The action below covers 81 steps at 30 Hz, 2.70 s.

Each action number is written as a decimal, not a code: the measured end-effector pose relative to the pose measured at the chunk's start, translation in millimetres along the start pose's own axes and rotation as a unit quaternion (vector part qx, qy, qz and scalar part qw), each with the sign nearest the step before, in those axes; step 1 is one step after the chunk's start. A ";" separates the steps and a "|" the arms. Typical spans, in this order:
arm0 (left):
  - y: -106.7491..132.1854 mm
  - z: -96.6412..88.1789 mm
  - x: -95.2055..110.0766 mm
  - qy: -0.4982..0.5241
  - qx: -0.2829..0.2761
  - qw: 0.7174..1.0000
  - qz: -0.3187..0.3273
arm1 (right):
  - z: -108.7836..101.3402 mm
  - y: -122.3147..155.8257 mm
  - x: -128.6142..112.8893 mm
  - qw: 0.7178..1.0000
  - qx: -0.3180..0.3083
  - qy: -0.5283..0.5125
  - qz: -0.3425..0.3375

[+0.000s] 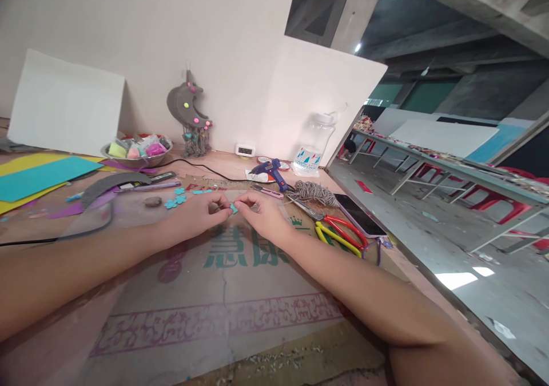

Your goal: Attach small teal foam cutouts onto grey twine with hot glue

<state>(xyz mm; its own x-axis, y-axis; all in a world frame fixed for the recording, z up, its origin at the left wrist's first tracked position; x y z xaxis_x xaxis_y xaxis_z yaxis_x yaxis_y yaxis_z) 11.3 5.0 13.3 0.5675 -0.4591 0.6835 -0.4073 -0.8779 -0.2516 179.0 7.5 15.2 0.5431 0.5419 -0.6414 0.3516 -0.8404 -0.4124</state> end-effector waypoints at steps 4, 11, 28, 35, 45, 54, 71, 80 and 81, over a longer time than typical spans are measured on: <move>-3.1 2.0 -7.2 0.041 0.003 0.999 -0.008 | -1.1 -0.5 3.8 1.000 0.003 -0.021 0.002; -5.5 2.8 -10.3 0.064 0.023 0.997 -0.022 | -3.4 -6.2 25.6 0.976 0.096 -0.178 0.081; -3.9 0.9 -5.2 0.067 0.022 0.997 -0.030 | -4.9 -7.2 26.5 0.972 0.105 -0.188 0.094; -4.1 2.1 -6.2 0.061 0.014 0.998 -0.031 | -2.3 -6.2 28.0 0.972 0.093 -0.193 0.099; -6.4 0.2 -12.9 0.067 0.046 0.997 -0.009 | 0.3 -3.7 12.9 0.987 -0.002 -0.137 0.081; -4.7 3.1 -11.5 0.089 0.001 0.996 -0.006 | 1.6 -2.6 10.6 0.982 -0.001 -0.174 0.077; -7.1 0.1 -11.9 0.061 0.047 0.997 0.023 | 3.2 2.3 0.3 0.995 -0.011 -0.093 0.043; -6.4 -5.1 -13.1 0.075 0.171 0.982 0.030 | -2.7 -4.3 19.2 0.967 0.095 -0.206 0.114; -5.5 -5.6 -11.5 0.063 0.166 0.984 0.029 | -3.7 -5.4 22.6 0.962 0.111 -0.219 0.119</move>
<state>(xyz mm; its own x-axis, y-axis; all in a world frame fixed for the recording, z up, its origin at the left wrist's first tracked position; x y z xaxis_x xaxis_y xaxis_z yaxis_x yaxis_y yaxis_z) 3.1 15.9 10.7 0.4487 -0.5086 0.7348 -0.1690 -0.8557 -0.4890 192.2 24.3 5.3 0.1973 0.3216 -0.9261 0.0580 -0.9468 -0.3165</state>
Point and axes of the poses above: each hand's wrist, its own y-axis away from the middle knuckle, its own z-axis out of the palm, x = y × z, the point moved 2 cm from there along -y, towards the middle knuckle
